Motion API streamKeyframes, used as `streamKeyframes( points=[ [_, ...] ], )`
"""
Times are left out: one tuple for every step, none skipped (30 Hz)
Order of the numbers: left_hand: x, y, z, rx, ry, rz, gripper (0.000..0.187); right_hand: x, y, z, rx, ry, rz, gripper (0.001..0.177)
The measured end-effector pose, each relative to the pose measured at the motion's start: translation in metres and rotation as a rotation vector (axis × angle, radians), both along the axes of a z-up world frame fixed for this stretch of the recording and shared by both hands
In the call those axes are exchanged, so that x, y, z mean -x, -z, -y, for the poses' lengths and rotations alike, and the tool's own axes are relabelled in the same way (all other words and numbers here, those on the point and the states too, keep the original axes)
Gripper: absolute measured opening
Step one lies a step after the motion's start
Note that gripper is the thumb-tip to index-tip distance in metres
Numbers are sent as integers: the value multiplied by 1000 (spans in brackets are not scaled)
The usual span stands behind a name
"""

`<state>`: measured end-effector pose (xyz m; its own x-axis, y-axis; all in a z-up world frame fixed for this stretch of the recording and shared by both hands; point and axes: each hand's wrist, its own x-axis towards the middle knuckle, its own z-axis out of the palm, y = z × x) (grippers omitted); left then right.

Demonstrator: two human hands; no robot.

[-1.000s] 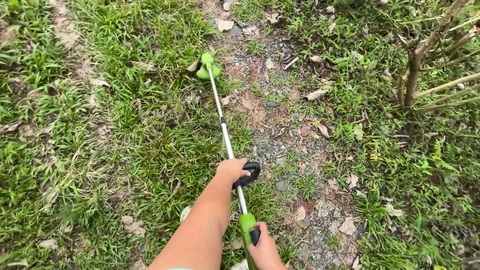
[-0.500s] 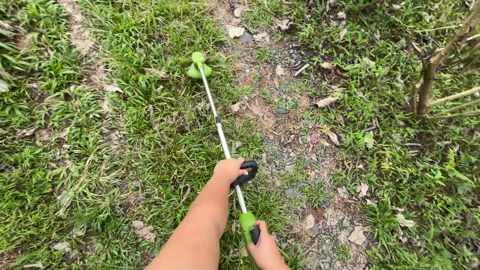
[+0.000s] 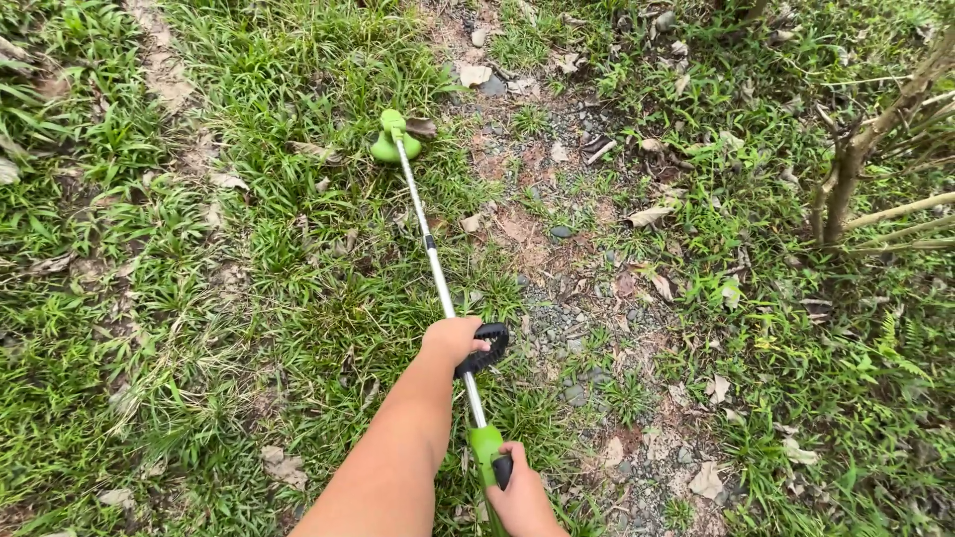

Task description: Trimming grass along a dirt path using a battery-powered string trimmer.

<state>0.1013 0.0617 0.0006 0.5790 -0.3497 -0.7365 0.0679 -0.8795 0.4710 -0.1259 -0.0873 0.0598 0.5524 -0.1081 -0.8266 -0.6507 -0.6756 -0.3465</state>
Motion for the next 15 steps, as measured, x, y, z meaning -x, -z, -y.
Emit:
streamKeyframes(
  points=[
    [-1, 1, 4, 3, 2, 0, 31, 0, 0, 2, 3, 2, 0, 48],
    [-2, 3, 7, 6, 20, 1, 31, 0, -1, 3, 17, 9, -16, 49],
    [-3, 4, 11, 10, 37, 2, 31, 0, -1, 5, 31, 16, -31, 49],
    [-3, 6, 15, 12, 42, -1, 31, 1, -1, 6, 34, 20, -34, 49],
    [-3, 9, 18, 20, 62, 1, 31, 2, -2, 8, 39, 29, -40, 48],
    [-4, 11, 22, 26, 81, 4, 30, 3, -2, 9, 44, 38, -46, 48],
    [-4, 8, 24, 28, 84, 2, 30, 4, 0, 10, 46, 42, -48, 48],
    [-2, 5, 25, 28, 87, 5, 30, 7, 3, 11, 57, 38, -34, 49],
    [-1, 1, 26, 29, 90, 7, 30, 10, 5, 12, 68, 34, -19, 49],
    [-1, -1, 27, 30, 92, 6, 30, 13, 9, 14, 70, 36, -21, 49],
    [0, -4, 28, 34, 88, -8, 29, 16, 12, 15, 68, 35, 9, 49],
    [1, -6, 29, 37, 84, -21, 27, 19, 15, 16, 66, 33, 38, 48],
    [3, -4, 29, 39, 85, -21, 27, 20, 13, 15, 68, 34, 38, 48],
    [4, -1, 29, 36, 94, -23, 29, 19, 11, 14, 78, 32, 11, 50],
    [5, 1, 28, 33, 102, -25, 30, 18, 10, 13, 88, 30, -16, 52]
  ],
)
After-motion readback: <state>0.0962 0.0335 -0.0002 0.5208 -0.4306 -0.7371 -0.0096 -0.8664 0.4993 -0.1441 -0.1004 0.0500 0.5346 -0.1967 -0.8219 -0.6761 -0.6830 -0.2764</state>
